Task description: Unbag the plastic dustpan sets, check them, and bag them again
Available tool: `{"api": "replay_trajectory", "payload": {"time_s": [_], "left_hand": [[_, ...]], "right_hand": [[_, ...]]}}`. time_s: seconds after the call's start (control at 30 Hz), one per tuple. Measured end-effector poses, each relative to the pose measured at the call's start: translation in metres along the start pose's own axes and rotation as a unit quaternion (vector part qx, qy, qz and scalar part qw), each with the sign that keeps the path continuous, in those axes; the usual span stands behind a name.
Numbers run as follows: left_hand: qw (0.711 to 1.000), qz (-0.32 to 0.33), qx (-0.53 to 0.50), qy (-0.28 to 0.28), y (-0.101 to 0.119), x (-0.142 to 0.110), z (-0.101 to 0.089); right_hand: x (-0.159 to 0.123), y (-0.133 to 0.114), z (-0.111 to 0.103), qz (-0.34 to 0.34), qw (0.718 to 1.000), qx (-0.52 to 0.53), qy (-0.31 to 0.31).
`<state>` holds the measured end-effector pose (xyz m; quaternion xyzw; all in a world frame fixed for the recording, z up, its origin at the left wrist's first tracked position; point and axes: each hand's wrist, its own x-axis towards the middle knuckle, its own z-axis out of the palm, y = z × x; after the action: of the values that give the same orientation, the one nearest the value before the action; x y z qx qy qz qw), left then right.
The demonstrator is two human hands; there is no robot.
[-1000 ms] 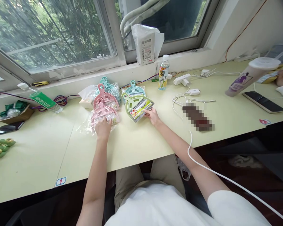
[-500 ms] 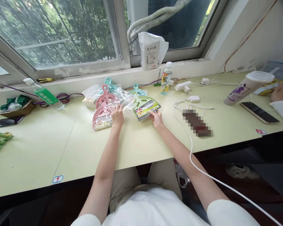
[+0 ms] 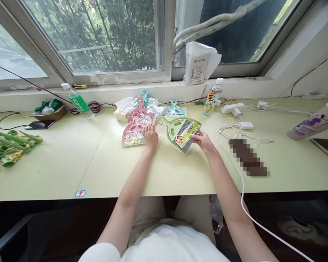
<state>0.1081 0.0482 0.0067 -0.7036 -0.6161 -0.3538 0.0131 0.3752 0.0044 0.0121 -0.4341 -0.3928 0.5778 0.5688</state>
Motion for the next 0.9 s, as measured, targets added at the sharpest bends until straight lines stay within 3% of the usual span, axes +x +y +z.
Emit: {"api": "replay_trajectory", "payload": {"time_s": [0.2, 0.43, 0.7, 0.9], "left_hand": [[0.999, 0.045, -0.021, 0.008, 0.001, -0.002, 0.002], [0.994, 0.101, -0.045, -0.002, 0.007, -0.006, -0.001], [0.981, 0.171, -0.061, -0.061, 0.017, -0.010, -0.005], [0.973, 0.193, -0.120, -0.049, 0.015, -0.010, -0.010]], "right_hand": [[0.000, 0.010, 0.014, -0.027, 0.998, -0.012, 0.059], [-0.007, 0.016, 0.036, -0.012, 1.000, -0.008, 0.000], [-0.005, 0.022, 0.036, -0.069, 0.992, 0.009, 0.108], [-0.008, 0.021, 0.042, -0.033, 0.999, 0.000, 0.009]]}}
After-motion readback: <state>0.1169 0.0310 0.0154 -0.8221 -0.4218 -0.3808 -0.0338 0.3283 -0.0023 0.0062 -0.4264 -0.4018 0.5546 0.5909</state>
